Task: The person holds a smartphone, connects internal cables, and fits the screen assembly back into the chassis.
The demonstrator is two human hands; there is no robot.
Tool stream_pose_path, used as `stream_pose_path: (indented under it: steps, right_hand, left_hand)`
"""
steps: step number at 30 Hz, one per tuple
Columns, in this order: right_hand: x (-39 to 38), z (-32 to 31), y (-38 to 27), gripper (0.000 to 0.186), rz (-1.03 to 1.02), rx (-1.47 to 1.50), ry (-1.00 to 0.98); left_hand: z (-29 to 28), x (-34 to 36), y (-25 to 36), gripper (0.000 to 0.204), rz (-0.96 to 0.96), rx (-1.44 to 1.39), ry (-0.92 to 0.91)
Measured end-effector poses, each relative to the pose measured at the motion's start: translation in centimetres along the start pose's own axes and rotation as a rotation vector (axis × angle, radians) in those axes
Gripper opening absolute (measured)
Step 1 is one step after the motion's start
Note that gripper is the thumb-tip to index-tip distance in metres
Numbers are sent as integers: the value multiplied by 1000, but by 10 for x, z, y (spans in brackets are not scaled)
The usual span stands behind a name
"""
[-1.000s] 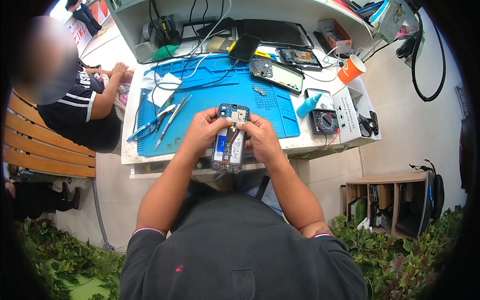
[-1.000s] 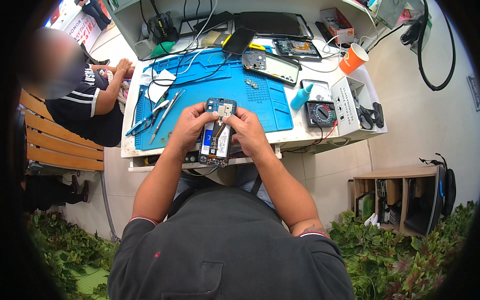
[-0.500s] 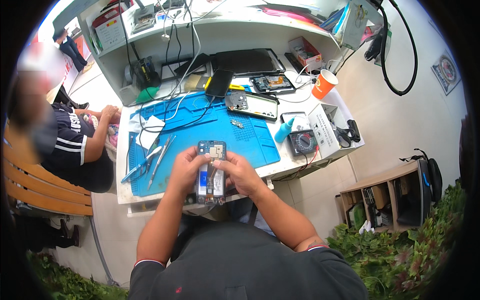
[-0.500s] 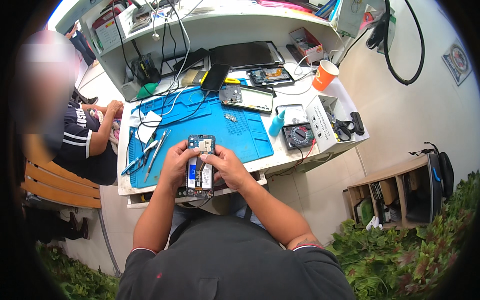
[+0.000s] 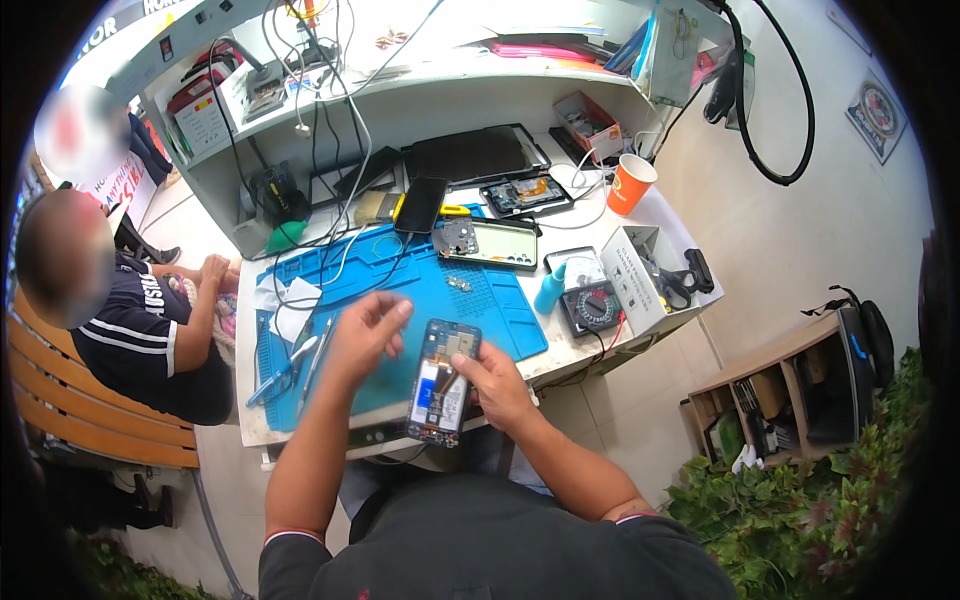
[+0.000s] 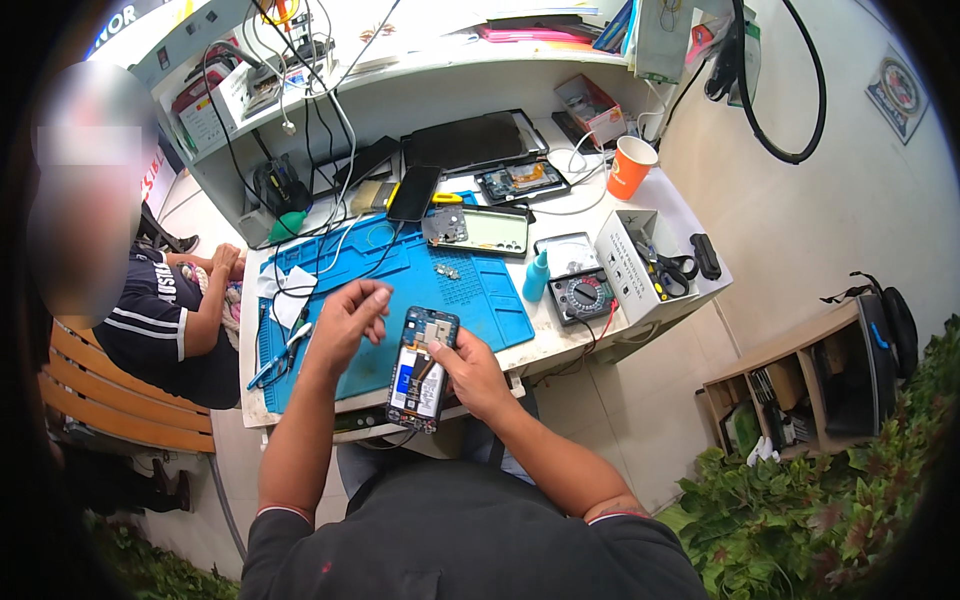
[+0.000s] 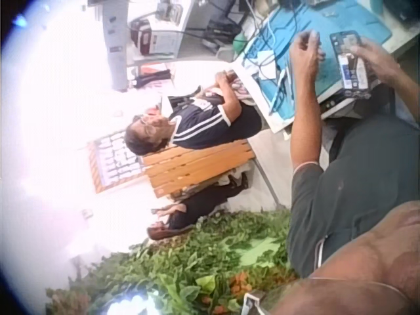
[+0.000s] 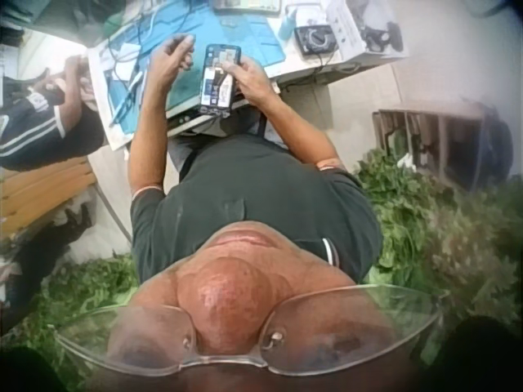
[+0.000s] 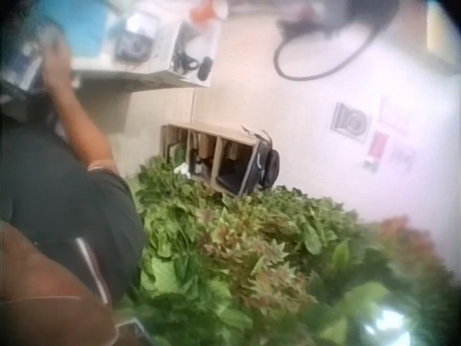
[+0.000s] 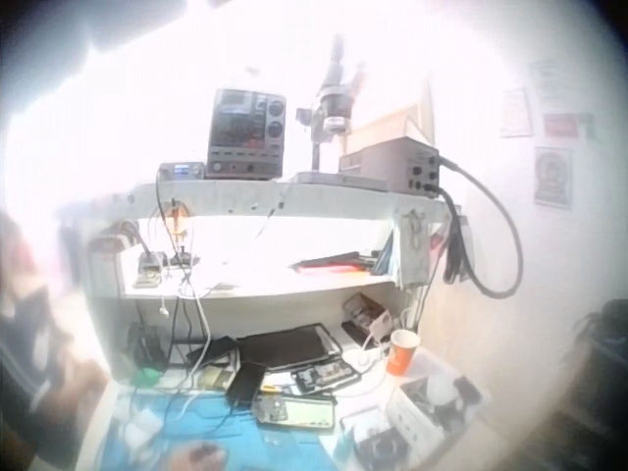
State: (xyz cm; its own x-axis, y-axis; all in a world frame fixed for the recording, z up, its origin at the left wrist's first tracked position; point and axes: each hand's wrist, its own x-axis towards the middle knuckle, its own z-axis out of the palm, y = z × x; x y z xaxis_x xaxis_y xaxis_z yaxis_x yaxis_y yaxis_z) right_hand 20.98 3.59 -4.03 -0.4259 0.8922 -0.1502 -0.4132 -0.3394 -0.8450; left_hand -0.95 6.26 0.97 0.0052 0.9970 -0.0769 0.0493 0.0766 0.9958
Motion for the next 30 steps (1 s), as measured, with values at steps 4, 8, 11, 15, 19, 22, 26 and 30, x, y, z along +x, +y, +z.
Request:
stream_pose_path:
  steps: [4, 8, 11, 15, 19, 22, 26, 30]
  right_hand:
    - [-12, -15, -5, 25, -62, 50, 40]
    - [-18, -24, -11, 23, -119, 103, 58]
    - [-24, -33, -18, 23, -125, 93, 79]
    - [-26, -46, -15, 23, -165, 109, 113]
    - [-25, -53, -16, 24, -188, 115, 111]
    - [-25, -54, -18, 25, -177, 138, 121]
    - [-19, -59, -13, 26, -209, 98, 110]
    - [-18, -60, -12, 25, -179, 127, 110]
  left_hand:
    - [5, 55, 23, 36, 178, 341, 60]
    - [21, 111, 25, 31, 358, 709, 60]
    - [42, 129, 33, 25, 379, 923, 12]
    - [51, 155, 28, 22, 421, 1033, 56]
    - [54, 169, 27, 23, 406, 1104, 0]
    - [56, 173, 28, 25, 372, 1115, 0]
    - [61, 177, 28, 25, 293, 1116, 9]
    - [67, 181, 25, 23, 279, 1152, 31]
